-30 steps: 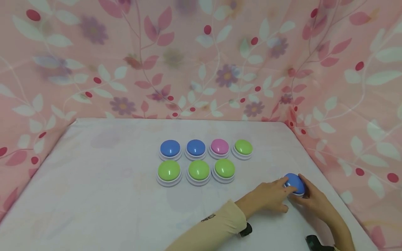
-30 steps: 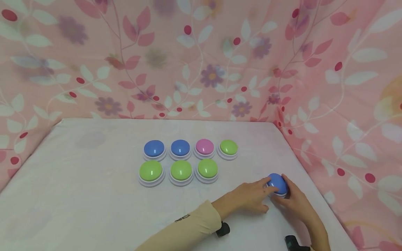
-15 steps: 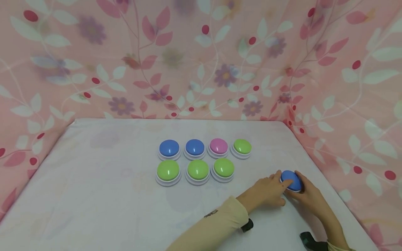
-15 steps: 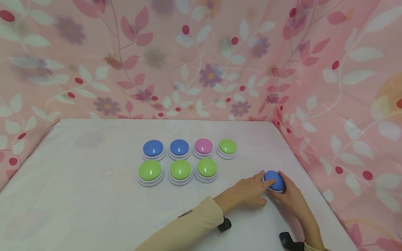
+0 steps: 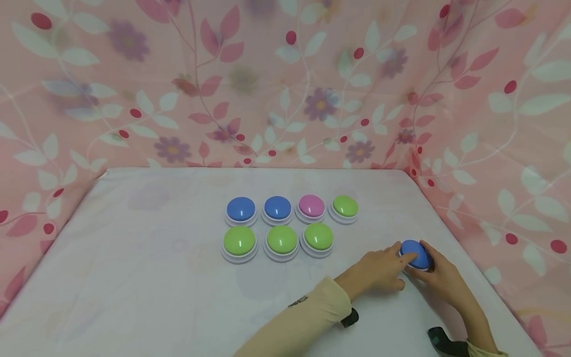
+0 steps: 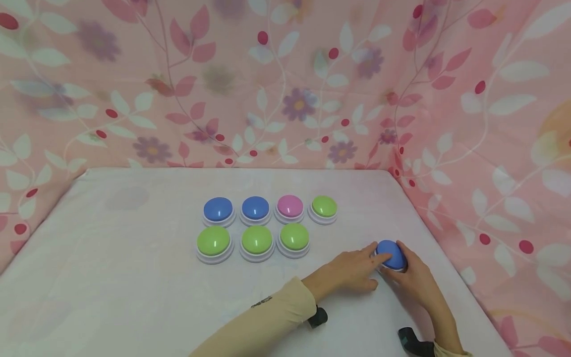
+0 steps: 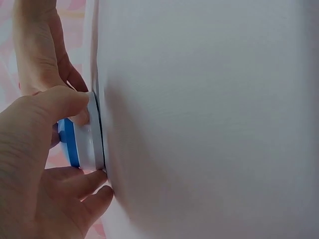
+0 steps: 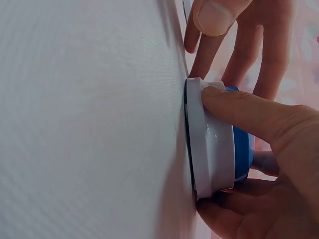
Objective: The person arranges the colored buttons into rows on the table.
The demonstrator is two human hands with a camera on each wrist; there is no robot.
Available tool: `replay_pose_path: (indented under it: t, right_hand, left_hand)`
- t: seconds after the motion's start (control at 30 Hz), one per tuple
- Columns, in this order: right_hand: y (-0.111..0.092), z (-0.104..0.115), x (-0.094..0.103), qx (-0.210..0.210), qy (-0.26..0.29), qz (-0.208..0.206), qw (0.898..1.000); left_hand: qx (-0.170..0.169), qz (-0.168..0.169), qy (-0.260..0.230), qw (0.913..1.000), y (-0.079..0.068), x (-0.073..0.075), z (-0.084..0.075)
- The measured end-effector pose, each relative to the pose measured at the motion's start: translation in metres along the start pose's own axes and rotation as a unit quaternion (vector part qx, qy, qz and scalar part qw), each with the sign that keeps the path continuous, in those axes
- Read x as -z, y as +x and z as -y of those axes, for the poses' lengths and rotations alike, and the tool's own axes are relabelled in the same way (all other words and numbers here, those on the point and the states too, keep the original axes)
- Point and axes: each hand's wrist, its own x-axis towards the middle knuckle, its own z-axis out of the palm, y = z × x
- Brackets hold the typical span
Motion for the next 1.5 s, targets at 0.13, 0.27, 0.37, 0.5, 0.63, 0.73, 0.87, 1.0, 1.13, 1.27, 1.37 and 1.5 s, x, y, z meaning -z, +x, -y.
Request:
replay_pose_path:
  t: [0.13, 0.27, 0.37, 0.5, 0.63, 0.73, 0.87, 1.0, 1.13, 1.27, 1.37, 1.5]
  right_hand:
    - [0.001, 0.004, 0.001, -0.002, 0.006, 0.007, 1.0]
    - [0.002, 0.007, 0.0, 0.0, 0.015, 0.007, 1.0]
    - [0.003, 0.009, -0.001, 0.003, 0.021, 0.006, 1.0]
    - [0.005, 0.012, -0.001, 0.014, 0.032, 0.004, 0.999]
    - [0.007, 0.018, 0.0, 0.035, 0.039, -0.005, 0.999]
    - [0.01, 0.025, 0.001, 0.053, 0.041, -0.013, 0.998]
    - [0.017, 0.037, -0.001, 0.072, 0.048, -0.014, 0.996]
    - [0.025, 0.05, -0.006, 0.088, 0.054, -0.007, 0.995]
    - [0.031, 0.064, -0.011, 0.101, 0.059, 0.003, 0.993]
    - [0.038, 0.076, -0.015, 0.119, 0.06, 0.008, 0.991]
    - [0.042, 0.083, -0.019, 0.135, 0.065, 0.013, 0.989]
    - [0.046, 0.091, -0.027, 0.146, 0.071, 0.026, 0.986]
  left_hand:
    - [0.003, -0.001, 0.004, 1.0, -0.002, 0.003, 0.001]
    - [0.009, 0.0, 0.011, 0.9999, -0.003, 0.005, 0.002]
    - [0.013, -0.001, 0.016, 0.9998, -0.003, 0.005, 0.004]
    - [0.016, -0.007, 0.026, 0.9995, -0.004, 0.006, 0.007]
    - [0.013, -0.017, 0.043, 0.9989, -0.008, 0.01, 0.013]
    - [0.01, -0.026, 0.056, 0.9981, -0.014, 0.015, 0.019]
    - [0.002, -0.041, 0.068, 0.9968, -0.024, 0.02, 0.03]
    - [-0.002, -0.056, 0.087, 0.9946, -0.035, 0.022, 0.042]
    - [0.002, -0.073, 0.105, 0.9918, -0.045, 0.022, 0.051]
    - [0.004, -0.105, 0.126, 0.9864, -0.057, 0.023, 0.058]
    - [0.009, -0.125, 0.148, 0.9809, -0.065, 0.022, 0.064]
    - [0.02, -0.125, 0.166, 0.978, -0.073, 0.021, 0.067]
